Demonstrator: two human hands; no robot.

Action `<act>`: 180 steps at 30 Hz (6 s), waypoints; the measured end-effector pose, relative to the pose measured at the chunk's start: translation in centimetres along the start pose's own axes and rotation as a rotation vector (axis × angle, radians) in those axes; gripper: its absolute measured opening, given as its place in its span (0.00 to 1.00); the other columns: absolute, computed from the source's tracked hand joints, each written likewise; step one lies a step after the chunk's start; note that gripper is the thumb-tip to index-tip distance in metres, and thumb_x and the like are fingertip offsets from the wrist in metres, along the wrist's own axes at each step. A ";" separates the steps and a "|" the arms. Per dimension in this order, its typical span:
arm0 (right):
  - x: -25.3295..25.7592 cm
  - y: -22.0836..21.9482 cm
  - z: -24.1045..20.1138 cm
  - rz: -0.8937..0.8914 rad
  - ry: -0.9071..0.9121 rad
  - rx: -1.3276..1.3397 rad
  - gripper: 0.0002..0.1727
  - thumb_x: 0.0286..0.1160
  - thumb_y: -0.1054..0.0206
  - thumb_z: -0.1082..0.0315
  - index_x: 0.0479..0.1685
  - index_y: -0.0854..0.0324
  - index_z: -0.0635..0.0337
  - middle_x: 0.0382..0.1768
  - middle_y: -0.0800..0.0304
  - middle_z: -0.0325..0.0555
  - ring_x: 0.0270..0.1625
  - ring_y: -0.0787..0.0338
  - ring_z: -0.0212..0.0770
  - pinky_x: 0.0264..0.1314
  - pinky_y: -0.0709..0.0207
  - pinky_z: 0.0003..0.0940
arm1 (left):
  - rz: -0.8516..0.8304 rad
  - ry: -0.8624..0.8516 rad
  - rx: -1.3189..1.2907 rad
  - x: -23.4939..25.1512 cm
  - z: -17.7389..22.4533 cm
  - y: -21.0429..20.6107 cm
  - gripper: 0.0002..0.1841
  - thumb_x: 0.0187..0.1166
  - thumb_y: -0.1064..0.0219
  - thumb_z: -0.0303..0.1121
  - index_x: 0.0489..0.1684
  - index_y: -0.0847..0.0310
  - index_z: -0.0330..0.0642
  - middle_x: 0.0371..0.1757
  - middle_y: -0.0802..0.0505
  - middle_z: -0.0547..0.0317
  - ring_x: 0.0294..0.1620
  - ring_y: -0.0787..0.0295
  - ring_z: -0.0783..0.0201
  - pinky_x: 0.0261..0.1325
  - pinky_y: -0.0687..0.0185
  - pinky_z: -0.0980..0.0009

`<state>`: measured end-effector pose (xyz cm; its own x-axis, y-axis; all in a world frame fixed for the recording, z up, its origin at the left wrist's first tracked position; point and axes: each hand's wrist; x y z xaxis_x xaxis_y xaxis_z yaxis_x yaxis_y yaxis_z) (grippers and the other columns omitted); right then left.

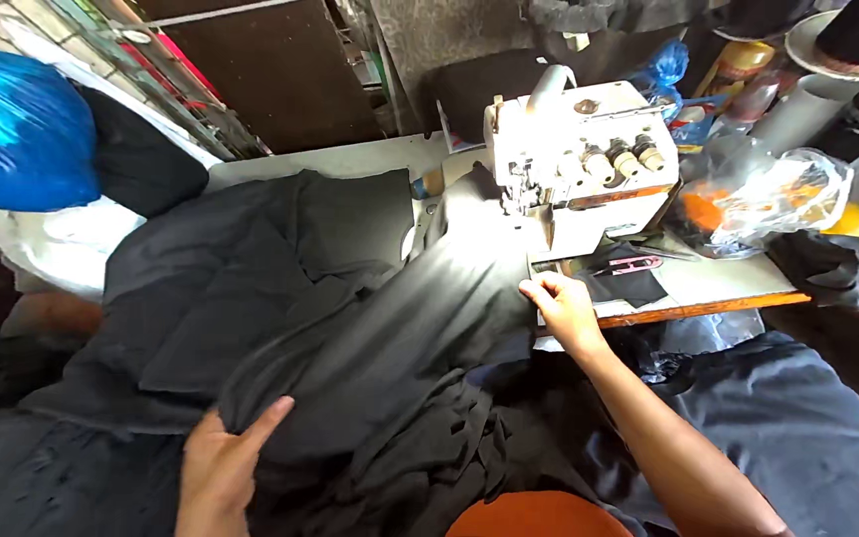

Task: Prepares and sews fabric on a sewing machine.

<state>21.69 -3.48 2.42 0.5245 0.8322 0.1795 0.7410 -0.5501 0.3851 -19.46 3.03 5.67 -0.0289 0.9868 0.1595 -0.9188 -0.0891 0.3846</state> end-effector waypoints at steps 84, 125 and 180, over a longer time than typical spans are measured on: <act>-5.3 -2.4 1.1 0.069 -0.182 0.216 0.10 0.76 0.28 0.62 0.31 0.13 0.59 0.28 0.10 0.38 0.31 0.10 0.28 0.39 0.13 0.27 | 0.529 -0.448 0.076 12.0 -1.3 -5.4 0.24 0.78 0.38 0.23 0.73 0.28 0.22 0.70 0.18 0.32 0.71 0.24 0.53 0.68 0.28 0.67; -6.6 0.8 -2.0 -0.111 -0.555 1.127 0.11 0.84 0.48 0.80 0.37 0.20 0.67 0.28 0.09 0.48 0.29 0.09 0.36 0.40 0.12 0.30 | -0.386 -1.274 0.328 -2.1 4.5 -19.9 0.20 0.82 0.45 0.29 0.63 0.10 0.57 0.66 0.07 0.65 0.77 0.25 0.53 0.78 0.43 0.53; -5.0 6.0 1.6 0.261 -0.333 0.937 0.10 0.87 0.45 0.75 0.51 0.18 0.69 0.39 0.06 0.46 0.42 0.06 0.34 0.51 0.10 0.32 | -1.010 -0.726 0.600 -3.1 17.0 -28.8 0.39 0.83 0.34 0.49 0.93 0.43 0.44 0.69 0.16 0.35 0.67 0.16 0.37 0.66 0.19 0.41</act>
<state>24.19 -11.02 2.34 0.7000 0.6962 -0.1592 0.5418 -0.6628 -0.5169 13.78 0.27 9.56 0.9219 0.3831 -0.0579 -0.1044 0.3894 0.9152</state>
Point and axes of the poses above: each hand's wrist, its own x-axis towards the middle knuckle, its own y-axis out of the back of the hand, z = x × y
